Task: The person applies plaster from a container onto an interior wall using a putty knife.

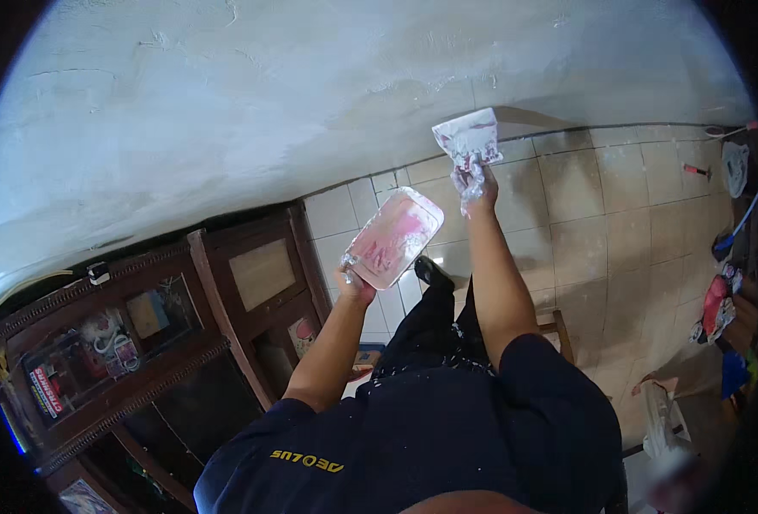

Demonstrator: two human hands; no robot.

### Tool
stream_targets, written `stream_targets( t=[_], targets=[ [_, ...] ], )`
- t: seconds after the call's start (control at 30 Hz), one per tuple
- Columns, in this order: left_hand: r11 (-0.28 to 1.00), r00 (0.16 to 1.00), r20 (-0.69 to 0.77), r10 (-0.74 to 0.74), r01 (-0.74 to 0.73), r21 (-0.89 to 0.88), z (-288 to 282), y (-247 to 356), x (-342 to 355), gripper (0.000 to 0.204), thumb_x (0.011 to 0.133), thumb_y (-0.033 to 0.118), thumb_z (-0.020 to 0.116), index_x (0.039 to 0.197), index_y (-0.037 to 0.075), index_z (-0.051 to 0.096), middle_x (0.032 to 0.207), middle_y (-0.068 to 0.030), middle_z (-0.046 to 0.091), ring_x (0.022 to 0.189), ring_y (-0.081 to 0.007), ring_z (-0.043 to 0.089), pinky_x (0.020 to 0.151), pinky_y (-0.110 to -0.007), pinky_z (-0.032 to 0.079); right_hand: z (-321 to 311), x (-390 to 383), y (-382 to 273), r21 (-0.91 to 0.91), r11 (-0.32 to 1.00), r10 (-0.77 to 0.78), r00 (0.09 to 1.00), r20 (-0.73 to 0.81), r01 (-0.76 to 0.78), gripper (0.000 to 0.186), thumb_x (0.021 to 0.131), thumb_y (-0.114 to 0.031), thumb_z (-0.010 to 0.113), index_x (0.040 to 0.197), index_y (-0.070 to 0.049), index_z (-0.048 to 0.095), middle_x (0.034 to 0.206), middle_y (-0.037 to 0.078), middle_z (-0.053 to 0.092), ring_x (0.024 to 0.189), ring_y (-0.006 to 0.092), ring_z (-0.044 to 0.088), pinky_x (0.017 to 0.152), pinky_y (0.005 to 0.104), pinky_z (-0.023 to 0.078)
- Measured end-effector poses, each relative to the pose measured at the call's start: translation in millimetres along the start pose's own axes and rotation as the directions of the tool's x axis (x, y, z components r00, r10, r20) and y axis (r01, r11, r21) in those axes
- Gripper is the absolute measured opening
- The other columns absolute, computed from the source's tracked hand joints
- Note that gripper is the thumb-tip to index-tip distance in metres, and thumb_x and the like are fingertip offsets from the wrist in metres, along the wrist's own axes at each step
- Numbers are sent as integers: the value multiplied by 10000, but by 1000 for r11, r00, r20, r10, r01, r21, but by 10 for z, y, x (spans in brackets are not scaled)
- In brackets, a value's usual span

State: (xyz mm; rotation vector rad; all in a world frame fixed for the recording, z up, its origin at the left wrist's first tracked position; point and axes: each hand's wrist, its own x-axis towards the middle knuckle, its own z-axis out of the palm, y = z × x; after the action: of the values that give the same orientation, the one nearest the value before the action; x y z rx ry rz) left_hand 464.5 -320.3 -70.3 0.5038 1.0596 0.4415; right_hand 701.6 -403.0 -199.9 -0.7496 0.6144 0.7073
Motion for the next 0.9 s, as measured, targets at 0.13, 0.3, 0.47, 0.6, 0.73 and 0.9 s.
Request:
stream_targets(
  t=[0.13, 0.3, 0.47, 0.6, 0.73, 0.9],
  targets=[
    [999, 999, -39, 2, -1, 32, -8, 20, 34, 563, 828, 322, 393, 1270, -24, 433, 1262, -200, 484, 1146, -345, 492, 987, -468, 402, 567, -545, -447, 115, 993, -41, 991, 129, 26, 214, 881, -219, 578, 1066, -112, 563, 964, 3, 584, 849, 161, 583, 733, 382, 506],
    [998, 998, -47, -41, 43, 38, 104, 5, 51, 566, 825, 337, 397, 1270, -10, 437, 1269, -181, 487, 1145, -333, 496, 985, -461, 404, 994, -201, -463, 46, 982, -189, 975, 121, 185, 254, 877, -257, 602, 1068, -92, 572, 902, 18, 598, 785, 134, 569, 587, 316, 510],
    [999, 998, 47, -32, 31, 22, 30, -23, 80, 589, 816, 349, 403, 1283, -11, 425, 1279, -181, 480, 1154, -333, 489, 995, -457, 393, 18, 190, 102, 50, 995, -81, 997, -2, 81, 238, 878, -229, 597, 1058, -74, 587, 920, 39, 607, 807, 153, 572, 601, 303, 489],
    [1000, 995, 105, 2, -4, 13, 0, 11, 75, 601, 811, 356, 405, 1286, -12, 422, 1279, -177, 481, 1155, -336, 489, 994, -451, 394, 149, -338, -105, 93, 996, 14, 1000, -28, -11, 226, 872, -209, 598, 1030, -48, 586, 932, 59, 611, 808, 173, 584, 607, 295, 487],
    [1000, 1000, 18, -17, 17, 6, -80, -8, 152, 584, 810, 348, 399, 1268, -13, 439, 1272, -175, 488, 1150, -333, 493, 994, -447, 396, 841, -618, -512, 18, 989, -146, 935, 323, 149, 195, 883, -215, 575, 1001, -60, 585, 922, 50, 600, 840, 193, 577, 674, 339, 486],
    [1000, 1000, 21, 2, -1, -26, -264, -80, 275, 566, 819, 343, 377, 1253, -12, 454, 1260, -173, 499, 1150, -324, 495, 995, -443, 395, 854, -101, -372, -117, 972, -199, 979, 50, 203, 230, 884, -205, 594, 979, 5, 591, 873, 39, 591, 695, 143, 575, 580, 296, 513]
  ],
)
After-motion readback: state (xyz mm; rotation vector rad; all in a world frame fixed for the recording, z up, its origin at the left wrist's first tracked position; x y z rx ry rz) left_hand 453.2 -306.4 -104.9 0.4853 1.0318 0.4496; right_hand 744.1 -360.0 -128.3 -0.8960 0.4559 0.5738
